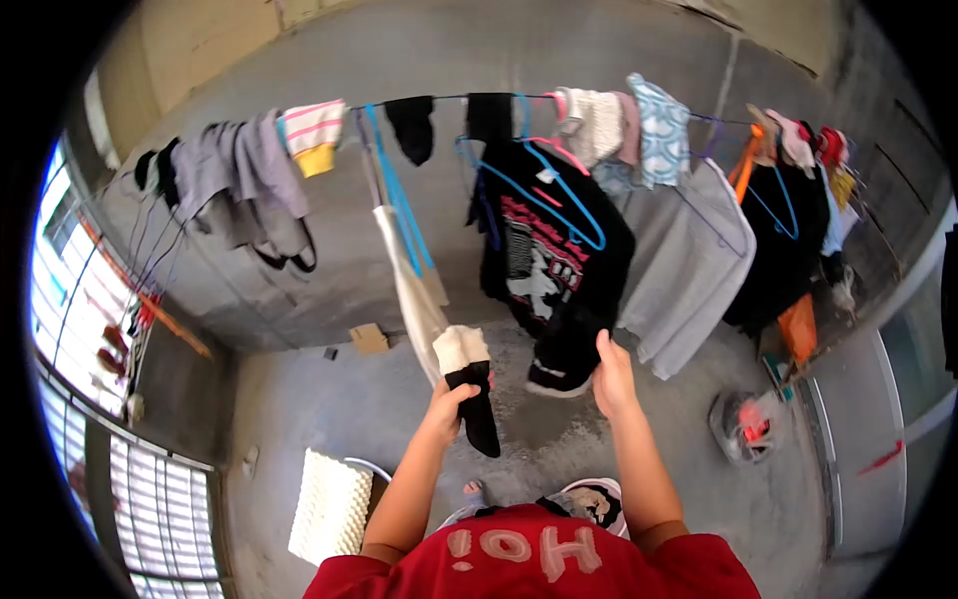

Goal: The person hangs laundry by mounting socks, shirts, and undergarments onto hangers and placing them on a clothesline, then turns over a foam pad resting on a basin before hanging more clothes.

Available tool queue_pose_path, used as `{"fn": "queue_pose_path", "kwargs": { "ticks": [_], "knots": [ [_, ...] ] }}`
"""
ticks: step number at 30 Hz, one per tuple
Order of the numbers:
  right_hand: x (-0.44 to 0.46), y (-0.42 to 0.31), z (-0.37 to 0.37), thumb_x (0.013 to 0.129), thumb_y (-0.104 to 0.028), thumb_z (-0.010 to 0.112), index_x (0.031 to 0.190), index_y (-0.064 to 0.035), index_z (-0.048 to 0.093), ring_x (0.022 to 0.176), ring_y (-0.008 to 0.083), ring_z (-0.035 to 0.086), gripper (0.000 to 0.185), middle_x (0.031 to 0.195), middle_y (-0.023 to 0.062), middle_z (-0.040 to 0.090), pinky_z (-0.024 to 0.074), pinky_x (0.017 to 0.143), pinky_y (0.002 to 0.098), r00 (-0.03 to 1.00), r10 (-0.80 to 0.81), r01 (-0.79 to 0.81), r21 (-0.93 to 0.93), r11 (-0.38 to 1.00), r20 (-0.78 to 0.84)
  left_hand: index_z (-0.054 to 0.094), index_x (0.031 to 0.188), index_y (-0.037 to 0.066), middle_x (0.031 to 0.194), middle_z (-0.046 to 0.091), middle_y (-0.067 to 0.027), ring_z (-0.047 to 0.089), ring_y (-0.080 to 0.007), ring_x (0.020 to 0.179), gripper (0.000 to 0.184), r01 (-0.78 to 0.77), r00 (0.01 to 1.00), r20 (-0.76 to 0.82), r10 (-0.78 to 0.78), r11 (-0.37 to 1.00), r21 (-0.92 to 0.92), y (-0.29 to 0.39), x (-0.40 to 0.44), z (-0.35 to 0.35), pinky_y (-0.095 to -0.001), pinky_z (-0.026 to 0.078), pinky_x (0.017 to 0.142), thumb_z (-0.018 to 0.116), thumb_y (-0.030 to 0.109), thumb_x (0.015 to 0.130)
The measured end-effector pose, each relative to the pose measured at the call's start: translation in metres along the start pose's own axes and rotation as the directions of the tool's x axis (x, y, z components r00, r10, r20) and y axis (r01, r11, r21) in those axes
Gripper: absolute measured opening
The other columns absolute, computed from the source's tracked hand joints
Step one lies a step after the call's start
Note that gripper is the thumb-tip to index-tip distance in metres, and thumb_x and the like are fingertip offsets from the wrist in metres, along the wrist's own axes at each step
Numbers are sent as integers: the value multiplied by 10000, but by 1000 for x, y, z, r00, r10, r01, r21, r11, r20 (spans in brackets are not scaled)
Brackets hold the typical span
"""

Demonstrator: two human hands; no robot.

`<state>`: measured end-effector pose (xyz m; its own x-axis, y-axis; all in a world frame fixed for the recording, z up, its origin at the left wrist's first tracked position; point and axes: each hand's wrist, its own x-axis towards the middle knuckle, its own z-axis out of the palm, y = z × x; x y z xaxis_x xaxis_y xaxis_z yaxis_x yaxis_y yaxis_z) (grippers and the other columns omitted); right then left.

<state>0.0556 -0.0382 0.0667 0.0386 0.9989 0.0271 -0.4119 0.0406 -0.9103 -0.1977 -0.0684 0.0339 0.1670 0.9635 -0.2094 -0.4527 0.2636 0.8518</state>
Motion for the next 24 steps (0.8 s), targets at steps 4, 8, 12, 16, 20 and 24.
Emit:
{"fn": "queue_pose_path", "kwargs": {
  "ticks": [4,8,12,16,20,24],
  "knots": [
    [-20,-11,8,930,-362,476,1159,-4,535,1090,188,526,429,1168,77,575,396,944,346,955,251,-295,417,860,158,458,1220,-6,1102,580,-91,575,-220,978,609,154,963,237,-130,985,-83,-8,7,41,-348,456,861,735,216,725],
    [-26,6,4,928,-360,468,1125,-15,546,880,197,623,404,1030,78,629,500,793,360,954,275,-213,377,901,-118,515,1159,-12,1046,605,-85,578,-209,965,490,211,915,350,-203,977,17,-27,12,78,-356,455,860,724,118,736],
    [-48,3,-16,897,-360,524,1198,-24,495,975,201,585,452,1113,110,586,466,858,353,978,115,-9,514,858,-176,535,1125,-11,1004,613,-86,601,-198,900,424,180,951,249,-185,983,45,-33,13,105,-339,481,810,694,46,737],
    [-71,-5,-30,746,-275,735,1252,6,443,1036,176,528,648,1124,102,557,411,909,308,963,-32,-18,-183,983,-268,552,1088,-19,971,621,-79,616,-183,842,378,98,976,190,-108,993,58,-42,14,123,-312,501,753,664,-12,726],
    [-83,6,-76,791,-154,689,1220,28,460,1005,168,553,519,1094,95,583,428,895,309,955,-9,9,-1,1000,-296,555,1048,-16,932,614,-67,606,-178,816,369,0,993,117,-25,980,201,-52,9,140,-314,490,752,676,-28,699],
    [-95,0,-88,847,-57,583,1237,13,406,1040,175,549,434,1151,94,554,446,881,316,886,-261,327,118,938,-384,542,1031,-15,907,603,-56,596,-178,806,370,-58,992,118,37,982,177,-58,9,155,-317,483,747,681,-24,688]
  ]
}}
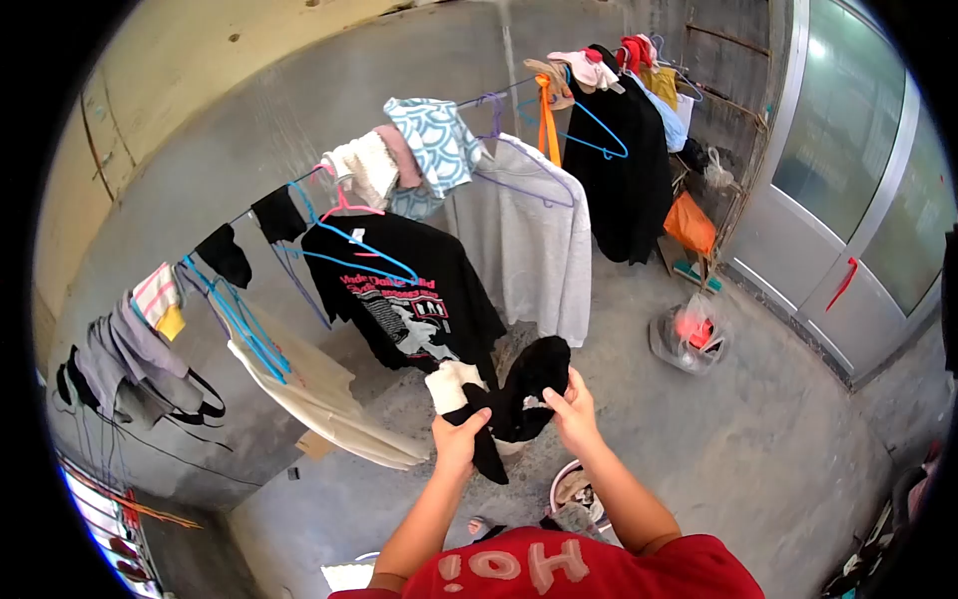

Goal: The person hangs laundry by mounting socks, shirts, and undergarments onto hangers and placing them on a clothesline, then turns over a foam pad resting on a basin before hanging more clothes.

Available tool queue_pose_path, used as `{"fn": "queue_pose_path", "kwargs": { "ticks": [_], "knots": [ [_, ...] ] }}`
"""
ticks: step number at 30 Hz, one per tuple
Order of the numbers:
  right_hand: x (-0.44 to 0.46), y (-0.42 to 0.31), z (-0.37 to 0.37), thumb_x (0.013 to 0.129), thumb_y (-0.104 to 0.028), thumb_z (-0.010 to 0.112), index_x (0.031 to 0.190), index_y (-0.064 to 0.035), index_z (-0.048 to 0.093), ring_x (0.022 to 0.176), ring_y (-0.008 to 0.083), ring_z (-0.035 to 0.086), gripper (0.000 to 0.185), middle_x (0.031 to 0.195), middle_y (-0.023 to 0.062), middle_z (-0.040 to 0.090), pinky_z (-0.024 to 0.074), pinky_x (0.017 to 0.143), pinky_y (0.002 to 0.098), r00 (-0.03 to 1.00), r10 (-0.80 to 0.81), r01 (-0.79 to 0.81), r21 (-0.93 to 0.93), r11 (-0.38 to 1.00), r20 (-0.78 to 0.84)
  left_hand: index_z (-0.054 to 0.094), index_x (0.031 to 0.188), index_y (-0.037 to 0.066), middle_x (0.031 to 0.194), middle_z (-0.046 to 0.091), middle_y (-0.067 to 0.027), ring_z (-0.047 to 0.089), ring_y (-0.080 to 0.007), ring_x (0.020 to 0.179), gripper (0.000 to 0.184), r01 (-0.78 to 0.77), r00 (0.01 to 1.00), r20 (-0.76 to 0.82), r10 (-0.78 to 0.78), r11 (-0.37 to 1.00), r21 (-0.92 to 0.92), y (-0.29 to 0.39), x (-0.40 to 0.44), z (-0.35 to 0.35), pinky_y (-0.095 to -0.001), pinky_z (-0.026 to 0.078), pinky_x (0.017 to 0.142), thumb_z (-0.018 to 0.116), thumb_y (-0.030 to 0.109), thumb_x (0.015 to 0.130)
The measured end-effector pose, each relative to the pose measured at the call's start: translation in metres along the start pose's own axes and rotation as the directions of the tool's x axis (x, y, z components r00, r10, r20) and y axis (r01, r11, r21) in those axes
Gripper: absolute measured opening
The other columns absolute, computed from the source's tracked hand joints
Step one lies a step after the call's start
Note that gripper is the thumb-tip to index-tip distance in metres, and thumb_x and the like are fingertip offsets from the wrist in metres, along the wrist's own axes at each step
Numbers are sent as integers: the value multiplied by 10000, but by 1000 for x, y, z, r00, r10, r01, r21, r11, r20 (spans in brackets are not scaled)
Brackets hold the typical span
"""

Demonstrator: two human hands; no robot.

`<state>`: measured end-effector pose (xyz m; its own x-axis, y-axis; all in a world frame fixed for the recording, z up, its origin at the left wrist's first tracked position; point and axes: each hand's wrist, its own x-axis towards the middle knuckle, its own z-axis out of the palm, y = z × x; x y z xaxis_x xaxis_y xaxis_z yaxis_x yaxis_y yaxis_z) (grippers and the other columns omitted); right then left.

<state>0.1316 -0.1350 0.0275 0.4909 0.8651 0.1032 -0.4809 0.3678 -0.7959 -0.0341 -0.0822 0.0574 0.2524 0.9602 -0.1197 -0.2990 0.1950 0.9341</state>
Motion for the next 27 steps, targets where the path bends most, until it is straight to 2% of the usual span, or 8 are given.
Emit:
{"fn": "queue_pose_path", "kwargs": {
  "ticks": [2,4,5,7,19,22,25,27],
  "knots": [
    [-3,-7,-4,846,-50,578,1235,6,402,1042,176,548,431,1156,93,549,449,877,317,999,-19,22,76,997,-35,567,994,-15,892,606,-44,585,-143,782,320,2,1000,7,-2,1000,-16,-2,2,8,-288,471,727,694,-27,700],
    [-8,-20,-5,789,-97,667,1207,17,443,995,167,546,488,1087,82,565,429,867,293,953,302,-284,303,910,-13,570,991,-15,892,606,-42,582,-140,781,316,-4,999,34,2,998,63,-11,1,11,-287,468,728,691,-28,700],
    [-8,-14,-11,789,-97,667,1207,17,443,995,167,546,488,1087,82,565,429,867,293,954,298,-278,307,910,-19,572,989,-16,891,605,-40,578,-136,781,312,-18,998,61,10,990,138,-15,2,11,-286,465,728,688,-28,699],
    [-7,-8,-16,756,-118,710,1137,0,489,949,157,565,457,1038,71,587,448,839,295,947,244,-257,-37,966,-209,577,986,-15,888,604,-34,574,-132,783,311,-6,995,98,-10,986,167,-18,4,16,-282,461,725,689,-23,696],
    [-81,-45,-49,798,-18,641,1145,12,455,1042,153,512,394,1088,68,558,409,904,293,965,8,-79,-258,963,-263,573,1004,-3,860,606,-36,585,-153,773,339,245,893,347,-287,956,160,-68,0,13,-292,470,667,691,51,690],
    [-94,-78,-53,778,-21,667,1074,7,474,991,141,521,355,1037,68,562,418,883,292,941,-50,-54,-294,954,-335,537,1062,21,865,595,-76,610,-214,771,387,486,776,462,-431,874,-2,-66,-16,28,-327,494,666,660,114,707],
    [-104,-97,-87,743,-35,706,1002,-9,474,917,125,524,349,970,55,559,428,836,277,916,-77,-63,-330,942,-394,459,1222,22,1026,593,-110,591,-253,933,613,533,692,615,-378,842,-82,-77,-35,49,-357,483,799,646,184,661],
    [-111,-105,-110,700,-61,751,935,-20,465,825,115,520,372,885,33,545,437,768,261,896,-196,9,-424,905,-398,309,1357,5,1326,443,-143,520,-264,1082,820,532,587,739,-330,846,-46,-82,-46,70,-375,431,906,617,229,630]
  ]
}}
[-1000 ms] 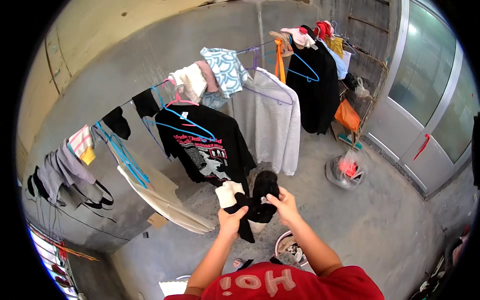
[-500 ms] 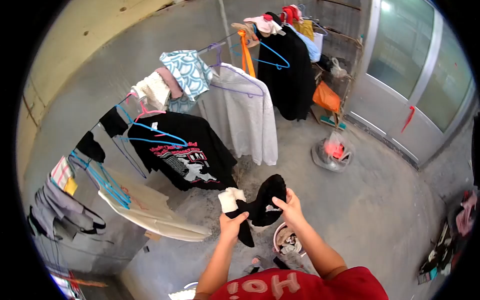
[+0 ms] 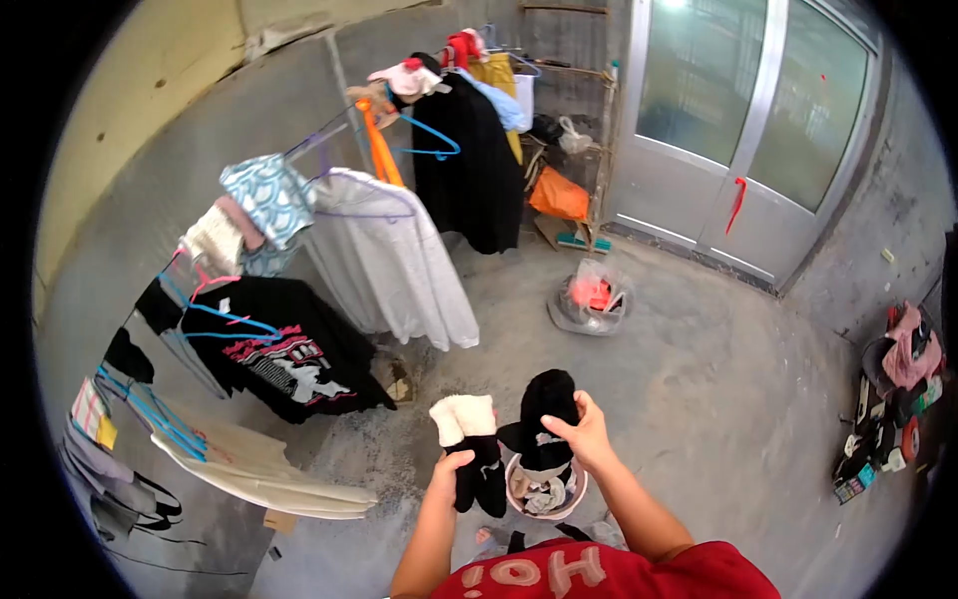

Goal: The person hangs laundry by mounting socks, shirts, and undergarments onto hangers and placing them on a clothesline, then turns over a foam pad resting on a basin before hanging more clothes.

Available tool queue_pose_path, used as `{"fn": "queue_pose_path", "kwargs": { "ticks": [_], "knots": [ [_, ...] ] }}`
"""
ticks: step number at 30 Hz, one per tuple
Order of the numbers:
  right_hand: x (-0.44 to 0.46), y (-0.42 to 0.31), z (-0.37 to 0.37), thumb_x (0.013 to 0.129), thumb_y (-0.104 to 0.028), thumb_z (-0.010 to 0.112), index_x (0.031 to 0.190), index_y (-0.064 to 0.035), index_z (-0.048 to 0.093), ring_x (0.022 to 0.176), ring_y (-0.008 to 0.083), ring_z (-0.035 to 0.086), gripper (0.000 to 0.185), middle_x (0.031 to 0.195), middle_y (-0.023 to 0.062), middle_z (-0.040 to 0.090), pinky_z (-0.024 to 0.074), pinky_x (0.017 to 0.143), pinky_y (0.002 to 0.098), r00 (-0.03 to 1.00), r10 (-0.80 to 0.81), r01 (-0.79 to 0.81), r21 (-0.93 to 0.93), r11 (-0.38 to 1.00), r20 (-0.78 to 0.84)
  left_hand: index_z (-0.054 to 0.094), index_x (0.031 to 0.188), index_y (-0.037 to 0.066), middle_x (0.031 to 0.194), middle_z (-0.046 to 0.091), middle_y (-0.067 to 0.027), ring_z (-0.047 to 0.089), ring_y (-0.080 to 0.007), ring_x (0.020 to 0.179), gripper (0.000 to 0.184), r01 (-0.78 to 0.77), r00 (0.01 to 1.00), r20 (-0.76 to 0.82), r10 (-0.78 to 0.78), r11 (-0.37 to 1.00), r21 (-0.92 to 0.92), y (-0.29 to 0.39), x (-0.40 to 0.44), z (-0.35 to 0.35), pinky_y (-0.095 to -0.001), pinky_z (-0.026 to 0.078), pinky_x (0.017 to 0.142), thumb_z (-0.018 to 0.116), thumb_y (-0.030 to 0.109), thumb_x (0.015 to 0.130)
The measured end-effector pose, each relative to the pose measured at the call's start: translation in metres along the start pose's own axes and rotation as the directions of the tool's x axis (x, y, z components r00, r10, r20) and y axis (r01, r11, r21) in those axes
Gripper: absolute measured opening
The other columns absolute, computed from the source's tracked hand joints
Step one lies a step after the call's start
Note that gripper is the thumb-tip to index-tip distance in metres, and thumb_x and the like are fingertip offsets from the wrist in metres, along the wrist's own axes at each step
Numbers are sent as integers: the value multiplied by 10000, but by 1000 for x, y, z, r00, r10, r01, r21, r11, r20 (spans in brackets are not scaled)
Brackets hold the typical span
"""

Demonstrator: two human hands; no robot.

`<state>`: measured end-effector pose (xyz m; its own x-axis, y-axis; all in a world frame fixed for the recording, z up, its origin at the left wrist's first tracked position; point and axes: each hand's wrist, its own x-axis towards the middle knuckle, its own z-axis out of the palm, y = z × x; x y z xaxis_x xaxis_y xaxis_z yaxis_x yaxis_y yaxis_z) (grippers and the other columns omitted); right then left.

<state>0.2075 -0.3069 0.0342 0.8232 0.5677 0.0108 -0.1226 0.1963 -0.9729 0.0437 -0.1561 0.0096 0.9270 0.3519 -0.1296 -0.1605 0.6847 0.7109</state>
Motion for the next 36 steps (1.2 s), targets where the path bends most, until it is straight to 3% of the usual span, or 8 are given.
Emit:
{"fn": "queue_pose_path", "kwargs": {
  "ticks": [9,14,17,20,24,28,33,36],
  "knots": [
    [22,-47,-239,819,-81,639,1048,24,514,924,138,555,281,1031,81,594,441,827,282,984,-24,31,37,999,-175,390,1307,20,1198,532,-123,536,-273,1056,688,274,957,85,-278,960,65,-143,122,164,-373,415,931,601,248,693],
    [36,-80,-342,861,-78,572,1152,3,494,1037,144,517,312,1104,58,571,395,917,302,997,69,-58,277,959,-29,387,1312,12,1208,515,-90,503,-196,1076,694,-36,961,272,-52,951,307,-196,190,285,-315,360,952,641,239,707],
    [50,-83,-379,859,-50,560,1184,-8,479,1048,151,517,338,1118,57,564,404,917,305,998,63,-61,222,973,-5,503,1184,-1,1203,508,-88,461,-187,1122,533,25,932,269,-243,783,621,-201,207,315,-309,341,959,681,156,707],
    [82,-65,-390,835,-31,570,1150,-24,509,959,138,560,321,1065,47,582,471,818,288,997,77,-77,174,982,6,515,1149,-5,1134,550,-88,482,-173,1080,480,-372,898,440,-12,515,772,-212,235,321,-316,343,958,686,125,720],
    [137,-50,-384,823,-39,585,1113,-14,532,912,139,577,296,1025,48,595,493,770,286,994,82,-96,198,976,78,588,1041,-13,927,618,-22,559,-133,907,390,-23,992,95,-82,623,782,-208,257,314,-291,434,833,732,154,719],
    [208,-22,-376,815,-46,595,1088,9,553,928,132,561,282,1001,41,605,451,823,278,986,78,-82,23,996,147,596,1043,-1,1021,625,-81,569,-142,935,365,-22,1000,16,16,640,768,-202,307,282,-310,441,848,715,152,734],
    [309,-41,-361,776,-80,652,1062,4,603,926,148,572,302,1008,62,626,449,828,284,944,132,-105,-103,989,301,599,1029,8,1012,626,-88,585,-156,942,354,-385,874,250,416,282,879,-168,388,247,-314,446,851,702,105,704],
    [373,-53,-347,784,-67,638,1030,-14,623,908,125,579,252,974,58,639,455,812,276,964,156,-117,-182,976,215,596,1039,8,984,642,-87,590,-147,926,352,-177,940,-39,339,582,794,-131,430,231,-312,453,839,690,98,711]
  ]
}}
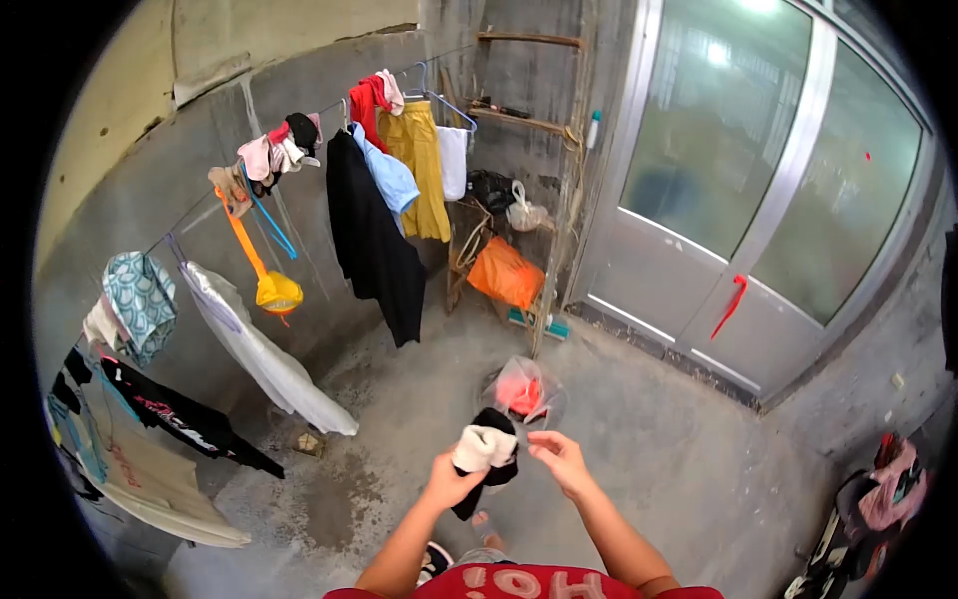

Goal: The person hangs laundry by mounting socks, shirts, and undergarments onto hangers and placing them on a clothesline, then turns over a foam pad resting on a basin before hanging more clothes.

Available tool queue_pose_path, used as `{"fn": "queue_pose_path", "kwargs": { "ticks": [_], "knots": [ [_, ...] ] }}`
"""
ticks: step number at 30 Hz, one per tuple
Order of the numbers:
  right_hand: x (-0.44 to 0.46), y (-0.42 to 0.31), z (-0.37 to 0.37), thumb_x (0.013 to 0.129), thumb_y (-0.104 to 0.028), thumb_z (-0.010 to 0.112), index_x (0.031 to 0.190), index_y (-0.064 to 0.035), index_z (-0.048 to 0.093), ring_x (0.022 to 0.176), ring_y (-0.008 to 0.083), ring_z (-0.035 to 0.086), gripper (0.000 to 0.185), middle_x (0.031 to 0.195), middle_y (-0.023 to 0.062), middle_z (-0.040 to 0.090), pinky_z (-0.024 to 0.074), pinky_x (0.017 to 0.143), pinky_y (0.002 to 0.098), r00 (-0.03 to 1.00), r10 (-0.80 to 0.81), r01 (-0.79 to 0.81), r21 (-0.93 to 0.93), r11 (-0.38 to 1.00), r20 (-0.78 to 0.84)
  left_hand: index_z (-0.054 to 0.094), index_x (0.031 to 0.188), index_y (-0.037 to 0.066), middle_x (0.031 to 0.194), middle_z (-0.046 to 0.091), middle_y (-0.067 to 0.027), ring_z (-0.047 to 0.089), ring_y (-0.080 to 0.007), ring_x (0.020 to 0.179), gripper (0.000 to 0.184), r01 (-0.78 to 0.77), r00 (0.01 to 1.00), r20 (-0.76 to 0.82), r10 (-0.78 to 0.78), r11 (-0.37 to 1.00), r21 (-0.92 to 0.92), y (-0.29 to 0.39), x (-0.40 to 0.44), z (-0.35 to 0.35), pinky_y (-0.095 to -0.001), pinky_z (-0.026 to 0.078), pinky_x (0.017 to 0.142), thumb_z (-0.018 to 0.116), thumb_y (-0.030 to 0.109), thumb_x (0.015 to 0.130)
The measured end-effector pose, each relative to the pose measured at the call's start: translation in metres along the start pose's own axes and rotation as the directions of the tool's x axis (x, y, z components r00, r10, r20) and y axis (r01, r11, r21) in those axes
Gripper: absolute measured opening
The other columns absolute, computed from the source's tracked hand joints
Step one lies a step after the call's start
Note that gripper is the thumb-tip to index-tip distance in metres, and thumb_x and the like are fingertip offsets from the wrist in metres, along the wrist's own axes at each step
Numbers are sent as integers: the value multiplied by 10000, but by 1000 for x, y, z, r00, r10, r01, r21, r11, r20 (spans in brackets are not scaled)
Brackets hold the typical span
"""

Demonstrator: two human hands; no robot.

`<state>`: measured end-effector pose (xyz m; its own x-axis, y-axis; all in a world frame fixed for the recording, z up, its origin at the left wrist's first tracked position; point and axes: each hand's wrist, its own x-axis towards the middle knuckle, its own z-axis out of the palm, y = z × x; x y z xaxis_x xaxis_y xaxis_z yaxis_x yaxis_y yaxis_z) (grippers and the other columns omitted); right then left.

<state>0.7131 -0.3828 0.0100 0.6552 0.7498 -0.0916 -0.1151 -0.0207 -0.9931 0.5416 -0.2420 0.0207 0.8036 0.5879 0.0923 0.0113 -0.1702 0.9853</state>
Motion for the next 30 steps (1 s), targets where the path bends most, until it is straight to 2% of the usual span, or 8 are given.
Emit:
{"fn": "queue_pose_path", "kwargs": {
  "ticks": [5,7,10,12,16,20,24,30],
  "knots": [
    [112,-10,-3,794,-38,613,948,-11,637,803,113,593,159,897,40,650,472,745,252,994,-106,105,23,994,5,592,1057,10,1019,629,-126,608,-194,949,370,10,994,-113,-5,999,45,7,94,-37,-317,462,828,678,81,704],
    [147,-12,-9,807,-22,589,954,1,628,829,124,595,154,910,58,649,471,761,259,998,-68,68,7,998,5,616,950,15,955,605,-102,593,-205,892,282,-160,961,-178,210,953,259,9,132,-43,-325,454,796,697,90,691],
    [206,-17,-22,823,-12,563,946,15,622,840,139,602,139,911,77,650,479,755,271,998,-70,70,8,998,8,604,944,26,969,548,-117,564,-257,911,293,-94,963,-221,158,957,273,6,185,-48,-335,436,815,686,62,666],
    [247,-29,-34,827,-26,570,932,16,626,806,134,603,126,880,70,653,483,725,266,998,-70,70,-59,996,1,594,932,24,923,530,-110,555,-262,862,283,-168,944,-210,255,917,361,1,223,-54,-330,434,799,672,53,662],
    [357,-47,-46,839,-68,591,885,0,636,746,97,598,93,810,44,655,474,697,239,944,-330,331,-55,942,21,592,974,28,1006,520,-121,532,-273,962,324,-127,925,-266,272,880,457,11,288,-57,-341,412,858,652,42,656],
    [437,-101,-23,836,-103,611,879,-2,632,743,94,599,112,794,37,653,474,689,239,921,-384,385,-7,923,65,580,1046,31,1102,494,-131,515,-294,1018,397,-158,889,-316,330,871,466,22,356,-62,-340,390,913,651,41,655],
    [498,-154,15,836,-115,610,885,-3,622,733,100,600,123,796,43,652,473,668,247,868,-453,481,-123,868,202,585,1074,34,1124,518,-171,493,-332,1079,451,-164,877,-322,357,852,497,16,418,-81,-364,394,928,659,39,629],
    [612,-230,88,812,-81,619,882,1,611,674,70,560,108,746,23,624,457,635,232,658,-736,746,-270,609,156,563,1102,24,1128,509,-187,505,-351,1058,470,-278,843,-324,429,864,419,-4,511,-120,-358,399,918,653,37,641]
  ]
}}
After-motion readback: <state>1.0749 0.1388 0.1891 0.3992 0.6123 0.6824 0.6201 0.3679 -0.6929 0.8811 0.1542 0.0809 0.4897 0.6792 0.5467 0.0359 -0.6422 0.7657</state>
